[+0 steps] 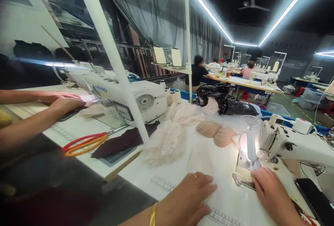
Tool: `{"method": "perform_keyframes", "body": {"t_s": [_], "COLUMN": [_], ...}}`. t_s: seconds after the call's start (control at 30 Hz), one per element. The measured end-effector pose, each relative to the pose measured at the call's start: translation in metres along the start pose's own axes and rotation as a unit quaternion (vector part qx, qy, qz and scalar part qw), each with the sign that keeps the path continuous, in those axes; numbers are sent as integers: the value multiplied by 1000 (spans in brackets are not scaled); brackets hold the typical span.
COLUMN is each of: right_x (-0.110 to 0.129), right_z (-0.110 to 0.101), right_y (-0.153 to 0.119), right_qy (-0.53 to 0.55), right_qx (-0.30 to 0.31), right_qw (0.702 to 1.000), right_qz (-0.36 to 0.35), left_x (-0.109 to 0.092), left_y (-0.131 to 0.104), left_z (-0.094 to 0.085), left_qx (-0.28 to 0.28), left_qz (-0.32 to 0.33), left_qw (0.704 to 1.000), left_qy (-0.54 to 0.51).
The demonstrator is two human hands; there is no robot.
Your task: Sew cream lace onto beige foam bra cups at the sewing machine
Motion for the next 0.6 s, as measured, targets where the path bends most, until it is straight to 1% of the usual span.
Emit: {"method": "perform_keyframes", "body": {"t_s": [0.03, 0.07, 0.1, 0.13, 0.17, 0.2, 0.23, 0.27, 0.33, 0.4, 0.47, 0.53, 0.57, 0.6], "right_x": [17, 33, 47, 59, 69, 76, 81, 85, 90, 94, 97, 100, 100, 100], "right_z": [-3, -7, -10, -12, -14, -14, -12, -10, -2, 7, 18, 27, 31, 34], "right_y": [5, 10, 15, 18, 21, 23, 25, 27, 32, 39, 48, 56, 60, 62], "right_qy": [33, 61, 92, 121, 147, 173, 196, 218, 259, 293, 322, 346, 355, 360], "right_qx": [18, 24, 30, 32, 33, 32, 28, 22, -2, -40, -73, -97, -108, -124], "right_qw": [999, 998, 995, 992, 988, 983, 978, 971, 954, 934, 916, 903, 898, 893], "right_qz": [3, 9, 15, 22, 33, 48, 69, 95, 153, 202, 226, 234, 237, 240], "left_x": [3, 9, 18, 27, 36, 44, 47, 49, 44, 34, 23, 14, 11, 9], "left_y": [-1, 1, 8, 17, 28, 40, 51, 60, 70, 71, 66, 61, 59, 57], "left_z": [-3, -8, -13, -19, -24, -27, -29, -29, -26, -21, -16, -13, -12, -12], "left_qx": [-33, -68, -95, -107, -104, -89, -74, -57, -34, -21, -11, -3, -2, -4], "left_qz": [9, -9, -49, -108, -168, -212, -225, -227, -207, -187, -166, -147, -141, -138], "left_qw": [998, 994, 989, 982, 975, 968, 966, 965, 965, 960, 950, 929, 910, 884], "left_qy": [-48, -86, -104, -108, -105, -103, -108, -118, -155, -210, -265, -339, -390, -447]}}
Point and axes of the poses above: each hand's wrist, its own y-axis towards the middle knuckle, its own z-axis out of the palm, x = y × z, the point moved 3 cm from there along y, towards the middle knuckle, and after that the axes turned 12 degrees about -z, right-handed, at the moved point
